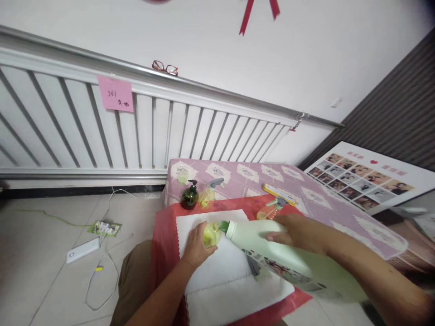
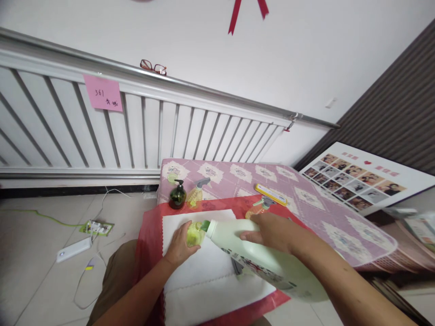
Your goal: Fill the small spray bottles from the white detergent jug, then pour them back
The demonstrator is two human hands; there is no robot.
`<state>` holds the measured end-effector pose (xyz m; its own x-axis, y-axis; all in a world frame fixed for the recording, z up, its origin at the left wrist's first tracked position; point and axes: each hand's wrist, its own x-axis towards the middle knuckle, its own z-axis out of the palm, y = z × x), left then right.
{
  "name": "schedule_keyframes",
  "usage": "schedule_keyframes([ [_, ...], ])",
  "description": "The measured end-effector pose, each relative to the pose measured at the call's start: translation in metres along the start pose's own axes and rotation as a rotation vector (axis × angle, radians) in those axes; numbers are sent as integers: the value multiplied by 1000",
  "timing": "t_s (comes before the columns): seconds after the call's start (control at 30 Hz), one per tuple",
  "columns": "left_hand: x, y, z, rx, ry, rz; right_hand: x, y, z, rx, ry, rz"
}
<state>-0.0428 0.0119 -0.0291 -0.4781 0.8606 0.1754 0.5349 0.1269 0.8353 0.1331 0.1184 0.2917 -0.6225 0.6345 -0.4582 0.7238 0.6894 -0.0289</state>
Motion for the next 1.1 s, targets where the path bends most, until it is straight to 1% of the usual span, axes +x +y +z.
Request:
schedule_keyframes([
  [0.2,0,-2,1,-1,1,-11,3,5,3,-25,4,-3],
  [0.7,0,-2,2,-12,14,3,4,5,2,-39,-10,6],
  [0.9,-1,-2,2,-16,11,12,3,5,3,-23,14,-1],
  [1.1,0,-2,2,-12,14,16,3,3,2,-16,-2,14],
])
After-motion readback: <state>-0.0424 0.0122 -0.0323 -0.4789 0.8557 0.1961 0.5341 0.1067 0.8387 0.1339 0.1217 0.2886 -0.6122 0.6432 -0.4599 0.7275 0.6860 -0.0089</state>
